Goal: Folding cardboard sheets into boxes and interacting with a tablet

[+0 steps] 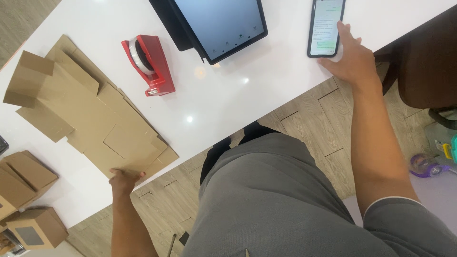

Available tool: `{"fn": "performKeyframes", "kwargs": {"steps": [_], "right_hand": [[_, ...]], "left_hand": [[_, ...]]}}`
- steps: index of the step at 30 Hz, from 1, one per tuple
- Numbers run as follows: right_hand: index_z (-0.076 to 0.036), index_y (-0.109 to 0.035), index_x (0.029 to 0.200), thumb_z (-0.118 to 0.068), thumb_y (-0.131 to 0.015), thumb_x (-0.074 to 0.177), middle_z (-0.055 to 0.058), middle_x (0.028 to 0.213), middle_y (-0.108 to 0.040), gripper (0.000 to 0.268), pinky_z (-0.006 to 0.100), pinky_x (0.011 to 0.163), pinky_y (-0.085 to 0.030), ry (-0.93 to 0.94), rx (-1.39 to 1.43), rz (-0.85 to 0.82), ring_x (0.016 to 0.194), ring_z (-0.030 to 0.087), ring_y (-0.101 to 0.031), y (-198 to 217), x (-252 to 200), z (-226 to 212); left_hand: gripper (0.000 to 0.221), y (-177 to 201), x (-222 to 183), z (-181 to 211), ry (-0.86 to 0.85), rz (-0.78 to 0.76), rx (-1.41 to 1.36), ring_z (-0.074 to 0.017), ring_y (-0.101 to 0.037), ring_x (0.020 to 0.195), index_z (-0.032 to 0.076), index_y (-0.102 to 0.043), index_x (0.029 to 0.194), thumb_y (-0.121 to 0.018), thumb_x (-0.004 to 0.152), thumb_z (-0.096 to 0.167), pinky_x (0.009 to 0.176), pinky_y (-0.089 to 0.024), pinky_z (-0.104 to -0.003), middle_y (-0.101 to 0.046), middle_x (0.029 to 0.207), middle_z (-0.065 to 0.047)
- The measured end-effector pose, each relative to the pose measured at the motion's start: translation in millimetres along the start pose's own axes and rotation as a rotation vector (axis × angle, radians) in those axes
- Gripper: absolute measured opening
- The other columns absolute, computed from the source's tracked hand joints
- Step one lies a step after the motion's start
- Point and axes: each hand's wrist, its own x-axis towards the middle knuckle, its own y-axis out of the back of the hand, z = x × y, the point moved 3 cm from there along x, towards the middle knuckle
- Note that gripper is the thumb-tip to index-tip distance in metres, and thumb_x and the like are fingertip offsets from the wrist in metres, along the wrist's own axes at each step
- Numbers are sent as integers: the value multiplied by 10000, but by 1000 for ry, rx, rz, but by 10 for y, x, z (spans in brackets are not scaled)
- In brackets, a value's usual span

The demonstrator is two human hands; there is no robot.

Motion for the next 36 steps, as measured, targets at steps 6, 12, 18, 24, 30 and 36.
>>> {"fn": "performKeyframes", "kwargs": {"steps": [6,12,18,24,30,36], "right_hand": [[-200,-159,1661,-420,-687,911,185,1409,-611,943,560,923,-450,90,-27,69,1208,475,-552,14,51,86],[-180,-112,1644,-378,-703,921,122,1704,-213,955,609,1138,-300,-5,-9,19,1460,564,-240,54,-44,-71],[-169,-99,1644,-429,-679,917,119,1711,-195,966,629,1122,-302,-4,-14,7,1465,566,-231,67,-28,-75],[-198,-103,1647,-422,-694,904,93,1707,-230,976,580,1132,-311,10,-28,19,1471,516,-285,29,47,46],[-178,-124,1647,-386,-693,911,117,1705,-199,953,604,1153,-273,-9,-1,21,1467,560,-234,68,-29,-70],[-176,-121,1646,-426,-681,908,145,1706,-184,960,654,1126,-294,29,-7,21,1455,587,-235,46,-2,-40]], "left_hand": [[1439,-229,567,-274,-68,55,109,-334,-270,1464,-14,104,1615,-828,694,580,1080,-416,-456,-484,1459,-245],[1405,-144,383,-187,-81,39,66,-359,-200,1503,-4,89,1612,-867,694,463,1073,-425,-528,-309,1549,-348],[1334,31,-103,49,-12,6,22,-434,-364,1432,85,80,1640,-847,744,427,1073,-437,-573,-182,1602,-316],[1335,33,-105,56,-1,-6,19,-448,-388,1405,110,95,1640,-840,748,445,1080,-430,-583,-163,1604,-291],[1334,4,-35,33,35,1,8,-452,-438,1369,137,94,1645,-848,751,443,1064,-440,-585,-158,1609,-266],[1296,58,-190,108,22,-14,23,-437,-405,1400,120,94,1640,-824,779,429,1084,-423,-584,-148,1617,-275]]}}
